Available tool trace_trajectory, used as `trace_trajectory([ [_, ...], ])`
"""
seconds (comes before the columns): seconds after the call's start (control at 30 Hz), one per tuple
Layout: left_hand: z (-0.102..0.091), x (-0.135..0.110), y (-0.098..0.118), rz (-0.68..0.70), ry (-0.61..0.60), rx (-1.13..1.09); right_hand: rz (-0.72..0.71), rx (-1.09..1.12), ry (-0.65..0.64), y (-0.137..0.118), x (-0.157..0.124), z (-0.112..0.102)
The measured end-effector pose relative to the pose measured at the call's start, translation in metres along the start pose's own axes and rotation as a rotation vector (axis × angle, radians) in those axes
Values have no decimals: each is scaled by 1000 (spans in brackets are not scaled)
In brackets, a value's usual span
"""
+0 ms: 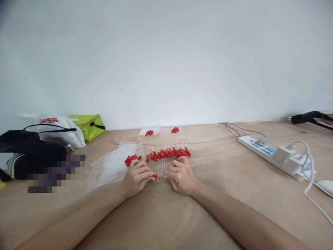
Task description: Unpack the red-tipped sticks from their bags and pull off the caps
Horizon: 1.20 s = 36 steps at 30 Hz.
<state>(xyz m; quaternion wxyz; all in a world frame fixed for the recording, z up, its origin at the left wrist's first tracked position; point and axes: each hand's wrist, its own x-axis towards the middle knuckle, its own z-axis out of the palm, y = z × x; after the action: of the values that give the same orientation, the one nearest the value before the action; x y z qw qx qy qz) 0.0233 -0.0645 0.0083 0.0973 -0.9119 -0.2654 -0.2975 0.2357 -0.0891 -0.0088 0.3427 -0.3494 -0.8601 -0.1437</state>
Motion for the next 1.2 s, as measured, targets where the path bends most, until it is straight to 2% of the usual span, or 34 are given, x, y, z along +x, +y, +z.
trace_trajectory([
  [0.4, -4, -7, -6, 11, 29, 3, 30, -1, -2, 2, -3, -1],
  [0.47, -8, -13, -15, -56, 76, -14, 80, -5, 26, 8, -7, -3],
  [0.63, -17, -27, -39, -347, 269, -70, 308, -10, 151, 23, -14, -3],
  [0.73, -17, -25, -48, -474, 319, -14, 356, -22, 185, 24, -9, 4],
  [1.07, -9, -24, -78, -705, 274, 58, 331, -133, 190, 8, 3, 16],
  [1.2, -11, -27, -84, -751, 233, 64, 332, -201, 130, 4, 4, 16],
])
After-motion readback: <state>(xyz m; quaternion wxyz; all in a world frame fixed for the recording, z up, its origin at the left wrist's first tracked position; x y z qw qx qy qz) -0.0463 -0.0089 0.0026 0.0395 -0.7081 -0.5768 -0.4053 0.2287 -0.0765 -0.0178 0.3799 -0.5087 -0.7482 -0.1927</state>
